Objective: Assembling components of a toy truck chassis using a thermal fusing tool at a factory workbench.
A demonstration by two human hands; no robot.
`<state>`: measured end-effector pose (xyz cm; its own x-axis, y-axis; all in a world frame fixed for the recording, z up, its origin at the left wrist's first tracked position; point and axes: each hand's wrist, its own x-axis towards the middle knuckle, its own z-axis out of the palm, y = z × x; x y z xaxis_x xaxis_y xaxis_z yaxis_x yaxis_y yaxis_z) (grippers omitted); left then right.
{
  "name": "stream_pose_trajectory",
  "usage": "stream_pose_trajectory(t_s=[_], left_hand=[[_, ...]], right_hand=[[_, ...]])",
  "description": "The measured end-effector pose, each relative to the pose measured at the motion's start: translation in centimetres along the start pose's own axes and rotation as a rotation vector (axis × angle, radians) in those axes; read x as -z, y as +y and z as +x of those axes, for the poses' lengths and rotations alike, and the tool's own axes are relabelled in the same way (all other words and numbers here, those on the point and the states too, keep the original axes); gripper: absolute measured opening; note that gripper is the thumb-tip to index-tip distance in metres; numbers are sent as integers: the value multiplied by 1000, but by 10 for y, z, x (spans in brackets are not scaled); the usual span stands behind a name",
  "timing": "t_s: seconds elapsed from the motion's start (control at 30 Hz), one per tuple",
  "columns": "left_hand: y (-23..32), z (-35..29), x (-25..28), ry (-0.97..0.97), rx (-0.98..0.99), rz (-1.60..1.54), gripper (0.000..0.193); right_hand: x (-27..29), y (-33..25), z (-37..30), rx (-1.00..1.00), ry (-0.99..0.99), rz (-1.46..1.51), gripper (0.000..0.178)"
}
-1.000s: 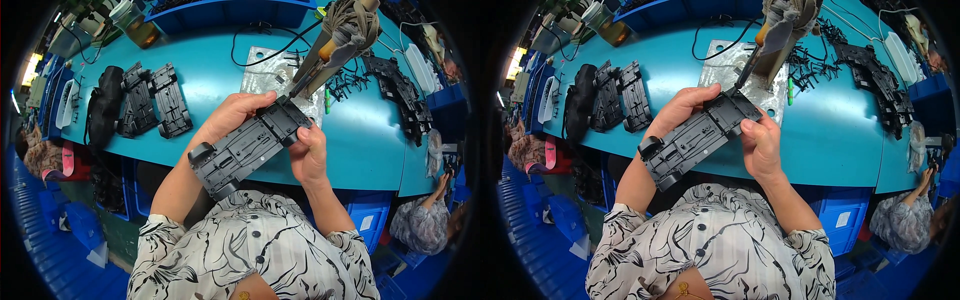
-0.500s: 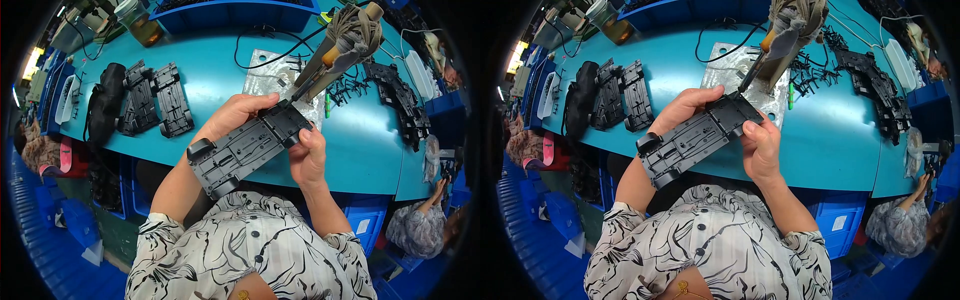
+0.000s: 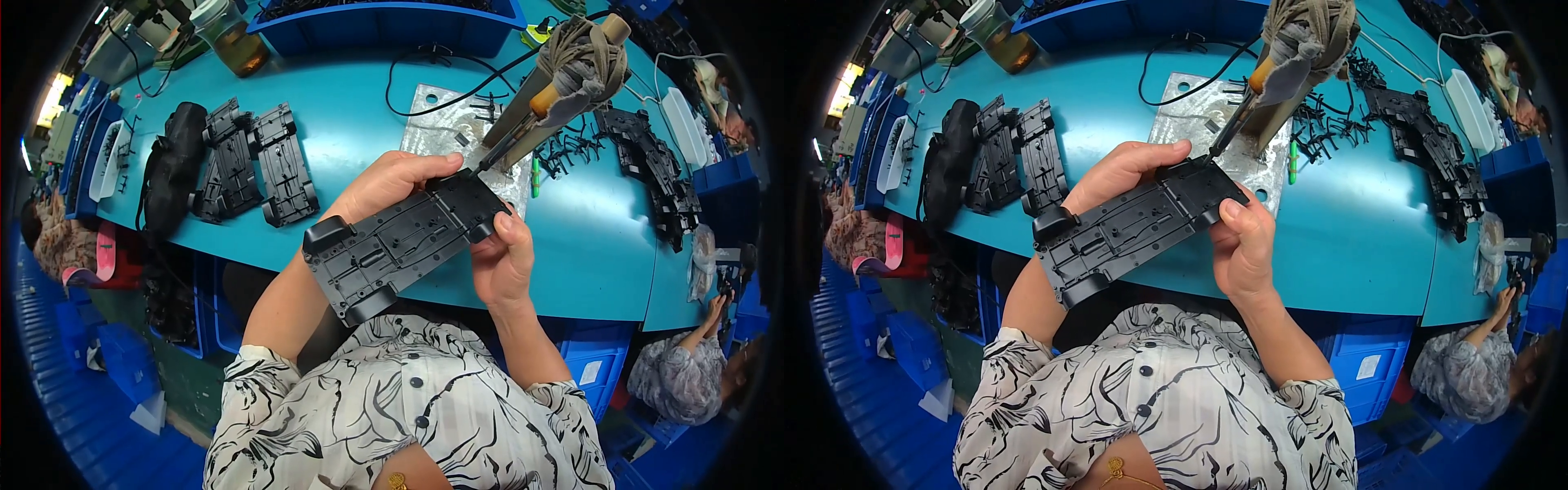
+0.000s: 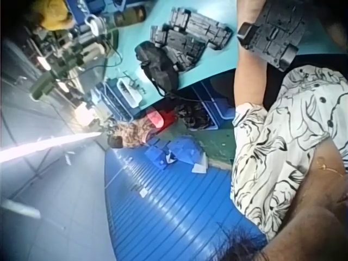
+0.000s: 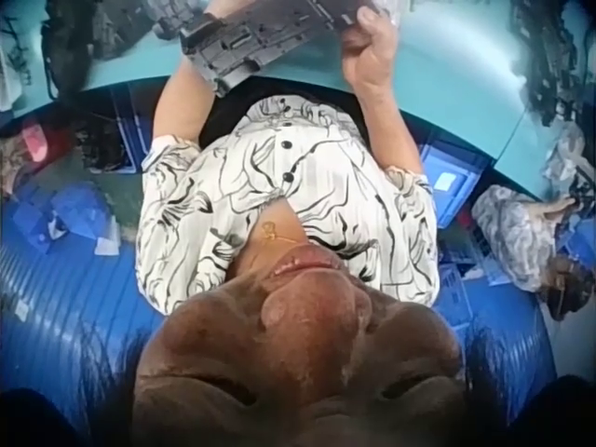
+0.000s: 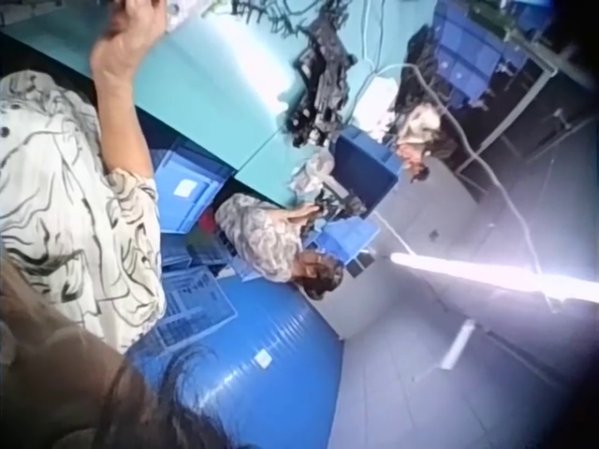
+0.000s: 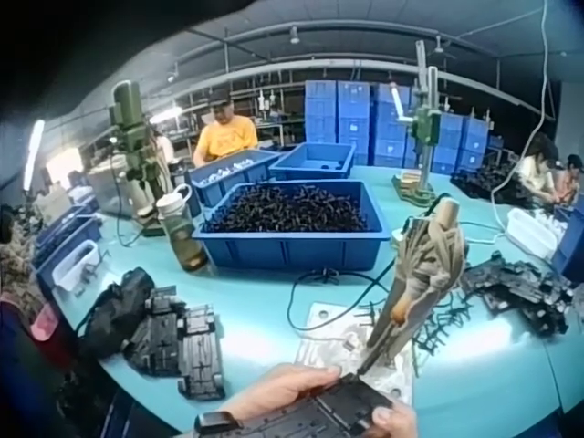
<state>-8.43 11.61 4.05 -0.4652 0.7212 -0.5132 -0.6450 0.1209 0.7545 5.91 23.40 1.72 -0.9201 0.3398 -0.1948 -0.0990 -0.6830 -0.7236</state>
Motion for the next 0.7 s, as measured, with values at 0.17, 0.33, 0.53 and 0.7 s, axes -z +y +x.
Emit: stream_pose_trajectory(t_s=[0.17, 0.33, 0.53, 0.7], left_hand=[[3, 1, 1, -2, 6, 15, 38], [-1, -1, -2, 22, 4, 2, 35], [-27, -11, -5, 157, -160, -61, 31], [-37, -13, -5, 266, -220, -93, 30]], right_hand=[[-1, 2, 1, 24, 23, 3, 51], [3, 1, 3, 25, -4, 20, 48], [9, 2, 3, -56, 48, 43, 33], [15, 8, 6, -67, 131, -4, 25]])
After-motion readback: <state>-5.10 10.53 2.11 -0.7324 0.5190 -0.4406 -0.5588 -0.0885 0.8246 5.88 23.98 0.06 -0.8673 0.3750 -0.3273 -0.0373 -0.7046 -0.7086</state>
